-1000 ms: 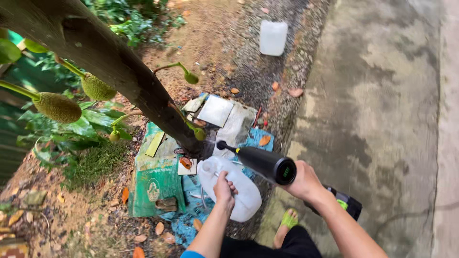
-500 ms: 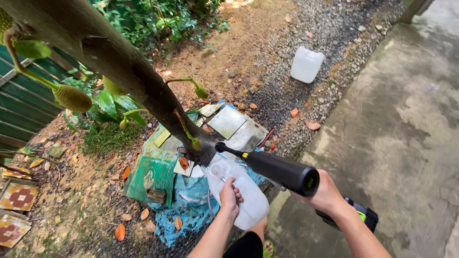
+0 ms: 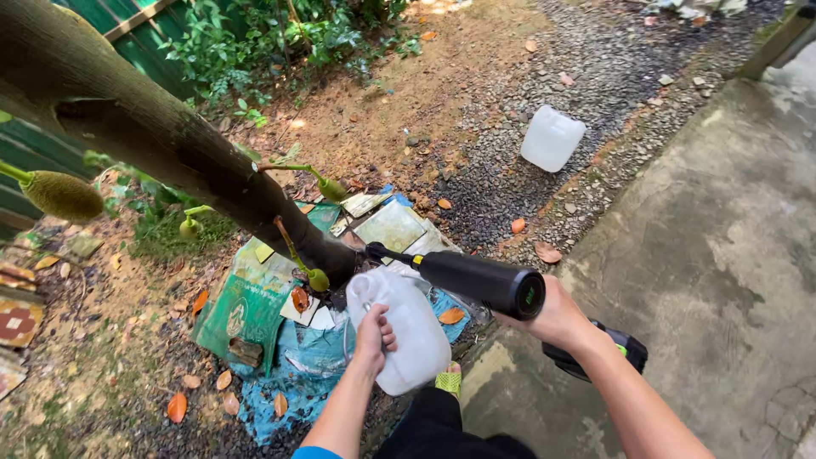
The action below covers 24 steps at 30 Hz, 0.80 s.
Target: The person uses a handheld electric sprayer to apply liquid to plants and the ground in a garden area. They move along a fence line, spraying the base of various plants and the soil, then refill the sprayer from a second container and continue spraying.
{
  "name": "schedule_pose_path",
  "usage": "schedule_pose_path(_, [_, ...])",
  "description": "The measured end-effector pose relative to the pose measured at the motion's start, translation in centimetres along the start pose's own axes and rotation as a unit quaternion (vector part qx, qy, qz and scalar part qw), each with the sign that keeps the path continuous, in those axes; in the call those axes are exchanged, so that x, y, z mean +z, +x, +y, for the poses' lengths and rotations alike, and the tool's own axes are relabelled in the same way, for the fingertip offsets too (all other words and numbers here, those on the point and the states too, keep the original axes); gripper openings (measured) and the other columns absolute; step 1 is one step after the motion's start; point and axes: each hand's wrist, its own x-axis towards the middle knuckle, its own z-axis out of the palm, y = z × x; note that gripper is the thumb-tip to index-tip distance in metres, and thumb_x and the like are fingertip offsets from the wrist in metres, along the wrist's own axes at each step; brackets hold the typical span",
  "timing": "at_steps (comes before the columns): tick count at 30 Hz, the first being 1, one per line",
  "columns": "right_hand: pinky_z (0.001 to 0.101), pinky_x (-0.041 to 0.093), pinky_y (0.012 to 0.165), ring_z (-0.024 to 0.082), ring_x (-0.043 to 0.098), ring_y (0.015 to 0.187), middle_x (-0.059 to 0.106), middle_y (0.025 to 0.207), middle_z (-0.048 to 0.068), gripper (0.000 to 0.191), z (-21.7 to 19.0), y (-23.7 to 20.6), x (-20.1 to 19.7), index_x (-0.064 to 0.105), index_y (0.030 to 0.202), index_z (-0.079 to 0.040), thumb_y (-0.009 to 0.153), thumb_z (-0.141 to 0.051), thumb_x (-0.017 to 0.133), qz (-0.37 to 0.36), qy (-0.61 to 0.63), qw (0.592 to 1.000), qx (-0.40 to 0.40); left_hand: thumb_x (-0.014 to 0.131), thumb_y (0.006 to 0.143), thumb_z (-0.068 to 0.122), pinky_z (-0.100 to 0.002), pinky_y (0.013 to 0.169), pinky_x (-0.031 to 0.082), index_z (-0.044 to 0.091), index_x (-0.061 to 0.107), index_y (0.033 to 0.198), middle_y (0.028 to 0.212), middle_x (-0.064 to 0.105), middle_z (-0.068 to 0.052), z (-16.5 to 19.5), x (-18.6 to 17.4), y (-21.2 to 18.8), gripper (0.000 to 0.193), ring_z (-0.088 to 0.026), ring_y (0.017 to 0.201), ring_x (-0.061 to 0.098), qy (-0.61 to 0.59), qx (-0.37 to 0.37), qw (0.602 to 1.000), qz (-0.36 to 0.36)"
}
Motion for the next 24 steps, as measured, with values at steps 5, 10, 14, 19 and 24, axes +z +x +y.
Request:
schedule_pose_path(5, [0.0355, 0.058, 0.078, 0.022, 0.075, 0.081, 0.079, 0.091, 0.013, 0.048, 1.8, 5.4, -0.6, 0.075, 0.105, -0.006, 0.065, -0.026, 0.092, -0.02, -0.028, 0.999, -0.009, 0.062, 0.088, 0.03, -0.031, 0.04, 0.023, 0.019, 0.036, 0.066, 0.052, 0.029, 0.005, 1.0, 1.8, 0.0, 0.035, -0.011, 0.04, 0.029, -0.017, 0.061, 0.998, 0.024])
schedule_pose_path(10, [0.0411, 0.056, 0.074, 0.034, 0.073, 0.087, 0.077, 0.089, 0.018, 0.05, 3.3, 10.9, -2.3, 0.075, 0.104, -0.006, 0.061, -0.024, 0.092, -0.029, -0.065, 0.994, -0.087, 0.063, 0.089, 0.023, -0.03, 0.036, 0.02, 0.016, 0.036, 0.063, 0.05, 0.032, 0.005, 0.8, 5.3, -0.3, 0.038, -0.01, 0.036, 0.028, -0.042, 0.156, 0.983, 0.088])
schedule_pose_path(14, [0.0389, 0.059, 0.072, 0.028, 0.078, 0.08, 0.078, 0.084, 0.015, 0.04, 4.7, 15.3, -5.0, 0.076, 0.093, -0.005, 0.062, -0.027, 0.09, -0.099, -0.048, 0.99, -0.09, 0.063, 0.088, 0.018, -0.03, 0.034, 0.021, 0.016, 0.041, 0.063, 0.049, 0.034, 0.005, -0.3, 8.6, -1.2, 0.033, -0.009, 0.034, 0.031, -0.063, 0.239, 0.956, 0.16])
schedule_pose_path(19, [0.0396, 0.058, 0.074, 0.028, 0.078, 0.083, 0.079, 0.086, 0.014, 0.04, 5.2, 18.3, -8.5, 0.077, 0.094, -0.007, 0.062, -0.028, 0.09, -0.145, -0.058, 0.981, -0.111, 0.067, 0.087, 0.017, -0.03, 0.034, 0.025, 0.009, 0.05, 0.064, 0.049, 0.041, 0.002, -3.3, 13.7, -3.8, 0.029, -0.01, 0.035, 0.035, -0.081, 0.315, 0.913, 0.248])
schedule_pose_path(24, [0.0417, 0.058, 0.075, 0.031, 0.075, 0.086, 0.078, 0.087, 0.015, 0.038, 5.7, 19.1, -10.7, 0.077, 0.093, -0.008, 0.066, -0.03, 0.09, -0.201, -0.134, 0.961, -0.136, 0.067, 0.085, 0.017, -0.03, 0.034, 0.029, 0.008, 0.055, 0.066, 0.05, 0.045, 0.0, -6.4, 18.2, -5.9, 0.025, -0.012, 0.035, 0.04, -0.108, 0.339, 0.879, 0.318])
